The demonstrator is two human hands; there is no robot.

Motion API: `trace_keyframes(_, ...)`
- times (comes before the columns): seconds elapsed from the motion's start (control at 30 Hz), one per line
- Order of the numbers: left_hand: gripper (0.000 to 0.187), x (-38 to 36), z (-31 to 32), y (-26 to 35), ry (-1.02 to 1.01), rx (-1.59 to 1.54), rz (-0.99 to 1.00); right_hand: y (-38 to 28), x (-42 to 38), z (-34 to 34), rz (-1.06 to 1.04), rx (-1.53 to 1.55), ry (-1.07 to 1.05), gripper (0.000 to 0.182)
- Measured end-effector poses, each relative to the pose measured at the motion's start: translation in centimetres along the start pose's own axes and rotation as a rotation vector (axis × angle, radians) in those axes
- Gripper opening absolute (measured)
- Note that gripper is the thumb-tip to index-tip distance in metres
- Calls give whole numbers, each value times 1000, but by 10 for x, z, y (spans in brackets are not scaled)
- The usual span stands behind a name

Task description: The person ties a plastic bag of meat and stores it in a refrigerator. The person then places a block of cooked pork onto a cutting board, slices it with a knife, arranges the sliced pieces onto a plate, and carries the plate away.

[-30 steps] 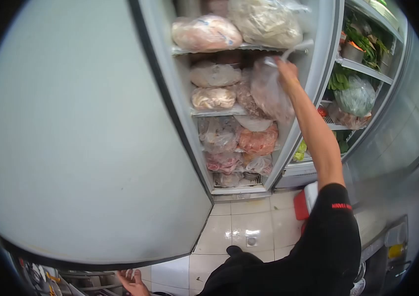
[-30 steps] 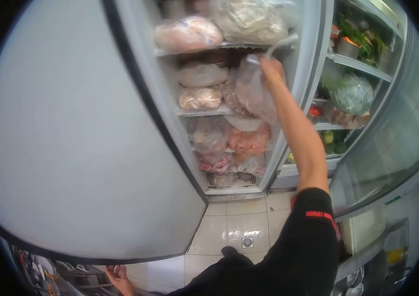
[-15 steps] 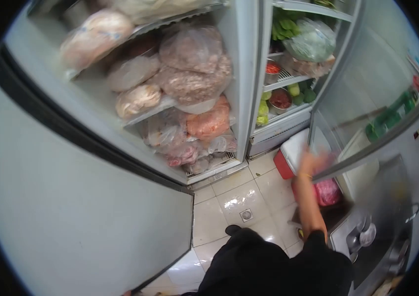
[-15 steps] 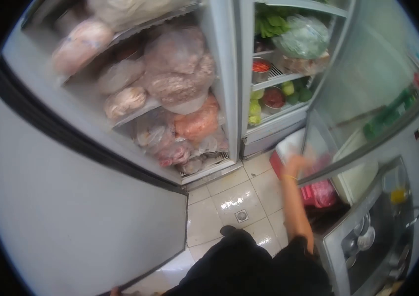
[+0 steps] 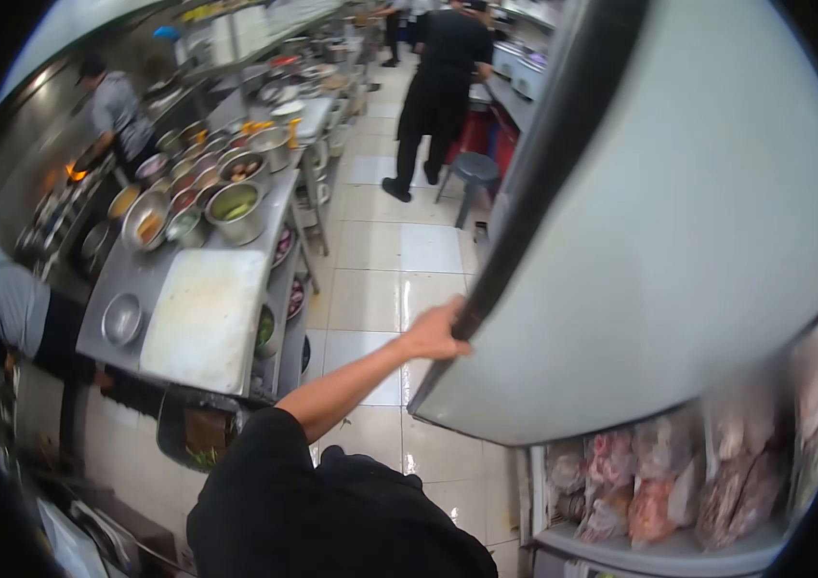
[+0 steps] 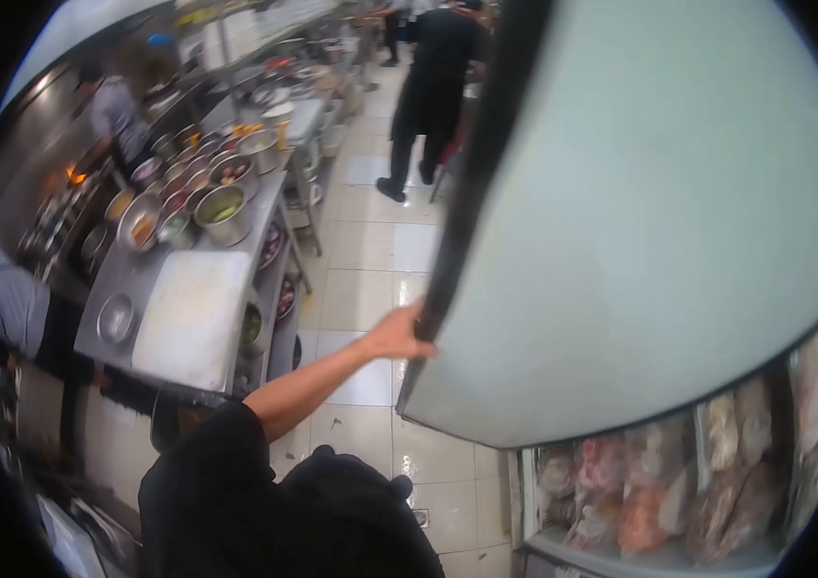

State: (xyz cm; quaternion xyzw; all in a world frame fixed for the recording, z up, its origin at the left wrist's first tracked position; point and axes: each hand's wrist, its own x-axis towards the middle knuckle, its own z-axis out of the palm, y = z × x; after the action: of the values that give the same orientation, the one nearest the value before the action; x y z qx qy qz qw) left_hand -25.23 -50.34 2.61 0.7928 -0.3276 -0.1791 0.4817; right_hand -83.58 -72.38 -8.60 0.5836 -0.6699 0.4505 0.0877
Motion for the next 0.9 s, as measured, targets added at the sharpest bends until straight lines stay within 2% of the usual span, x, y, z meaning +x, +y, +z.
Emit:
trace_keyframes(0.03,80,-6,-1,-11,-38,70,95,-36,-23,21,-55,98,-96,39)
trace_keyframes(0.07,74,-16,-3,-19,-96,44,175,-71,-48,40,-98,185,-211,39)
trace_keyframes(0.1,71,-29,-9,-17,-210,26,193,-103,-74,55,-127,264,-328,38)
trace_keyframes(0.2,68,-79,-1,-14,-366,48,400,-180,-140,83,-158,443,-682,36)
trace_keyframes(0.23,69,-97,-2,-7,-526,12,413,-199,-161,87,-159,483,-792,35)
trace_keyframes(0.27,67,-116,1,-6,-563,-43,455,-217,-179,92,-160,512,-894,35)
trace_keyframes(0.3,57,-126,23,-24,-605,-272,649,-230,-200,92,-156,535,-989,34)
trace_keyframes(0.33,46,-139,27,-29,-705,-419,691,-242,-214,97,-154,552,-1081,34)
trace_keyframes(0.37,39,-145,12,-27,-723,-373,697,-258,-230,99,-152,566,-1170,33)
trace_keyframes(0.43,27,-143,-10,-51,-676,-242,582,-279,-258,106,-145,587,-1309,32)
trace_keyframes(0.5,17,-137,-43,-107,-412,-156,527,-296,-278,115,-136,594,-1427,31)
trace_keyframes(0.6,15,-158,-130,-148,65,124,86,-316,-302,134,-102,573,-1568,30)
trace_keyframes(0.67,16,-175,-172,-198,449,27,60,-324,-315,148,-61,543,-1634,29)
trace_keyframes(0.7,14,-185,-198,-213,572,30,29,-326,-319,156,-37,516,-1665,29)
trace_keyframes(0.8,38,-216,-250,-273,936,131,-475,-319,-327,197,56,407,-1742,28)
trace_keyframes(0.87,42,-240,-283,-320,1221,-174,-776,-310,-327,232,133,302,-1772,28)
trace_keyframes(0.9,42,-248,-307,-306,1392,-711,-875,-305,-324,252,176,248,-1776,27)
